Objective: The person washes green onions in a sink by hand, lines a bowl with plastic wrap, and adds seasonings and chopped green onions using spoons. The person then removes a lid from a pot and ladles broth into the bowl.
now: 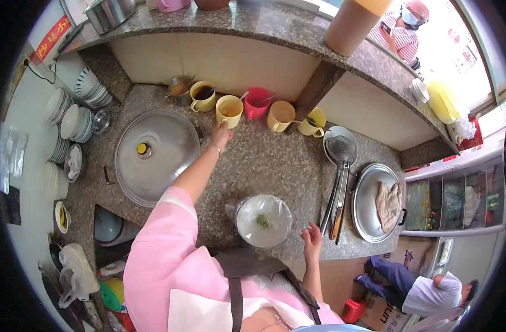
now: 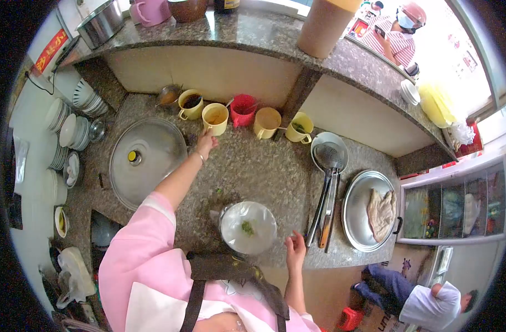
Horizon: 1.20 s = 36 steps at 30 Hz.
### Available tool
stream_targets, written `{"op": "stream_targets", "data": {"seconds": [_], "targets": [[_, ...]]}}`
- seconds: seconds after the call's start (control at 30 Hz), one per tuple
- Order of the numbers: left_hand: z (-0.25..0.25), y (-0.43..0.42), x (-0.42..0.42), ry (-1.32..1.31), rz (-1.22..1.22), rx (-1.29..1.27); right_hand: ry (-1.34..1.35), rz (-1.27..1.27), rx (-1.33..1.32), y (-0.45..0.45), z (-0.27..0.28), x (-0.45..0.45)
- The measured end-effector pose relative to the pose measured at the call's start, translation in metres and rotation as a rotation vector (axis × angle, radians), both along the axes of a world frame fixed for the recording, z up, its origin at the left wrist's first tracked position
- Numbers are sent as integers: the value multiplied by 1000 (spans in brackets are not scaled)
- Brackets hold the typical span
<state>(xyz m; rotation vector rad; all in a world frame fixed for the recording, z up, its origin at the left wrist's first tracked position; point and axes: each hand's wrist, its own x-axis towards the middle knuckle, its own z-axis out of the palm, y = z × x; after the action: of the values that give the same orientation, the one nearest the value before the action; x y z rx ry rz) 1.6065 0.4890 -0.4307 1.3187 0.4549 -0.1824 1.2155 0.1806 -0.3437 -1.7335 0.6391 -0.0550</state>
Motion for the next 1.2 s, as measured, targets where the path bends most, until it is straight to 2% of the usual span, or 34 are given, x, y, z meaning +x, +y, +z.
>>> {"op": "stream_targets", "data": {"seconds": [0.1, 0.2, 0.33, 0.43, 0.5, 0.67, 0.8, 0.83, 0.87, 0.93, 1.0, 1.13, 1.2], "targets": [[12, 17, -64, -36, -51, 54, -74, 22, 71, 12, -1, 14], [56, 38, -137, -142, -144, 84, -95, 116, 124, 33, 2, 39], [111, 58, -220, -145, -197, 43, -185, 195, 226, 95, 47, 82], [149, 68, -270, -205, -370, 100, -313, 336, 430, 128, 67, 96], [166, 69, -301, -208, -428, 133, -307, 347, 365, 142, 84, 91], [178, 68, -348, -214, -540, 185, -353, 269, 131, 141, 78, 53], [173, 69, -364, -246, -602, 248, -447, 54, 193, 131, 82, 14], [170, 70, -366, -249, -609, 245, -398, 41, 164, 124, 80, 5], [165, 70, -367, -251, -616, 210, -401, 32, 159, 120, 77, -2], [162, 70, -369, -259, -636, 170, -471, -127, 389, 115, 77, -15], [162, 70, -370, -202, -604, 73, -489, -174, 378, 109, 86, -27], [155, 76, -374, -191, -613, 108, -612, -192, 251, 96, 99, -49], [152, 77, -376, -205, -608, 86, -643, -133, -56, 93, 107, -58]]}}
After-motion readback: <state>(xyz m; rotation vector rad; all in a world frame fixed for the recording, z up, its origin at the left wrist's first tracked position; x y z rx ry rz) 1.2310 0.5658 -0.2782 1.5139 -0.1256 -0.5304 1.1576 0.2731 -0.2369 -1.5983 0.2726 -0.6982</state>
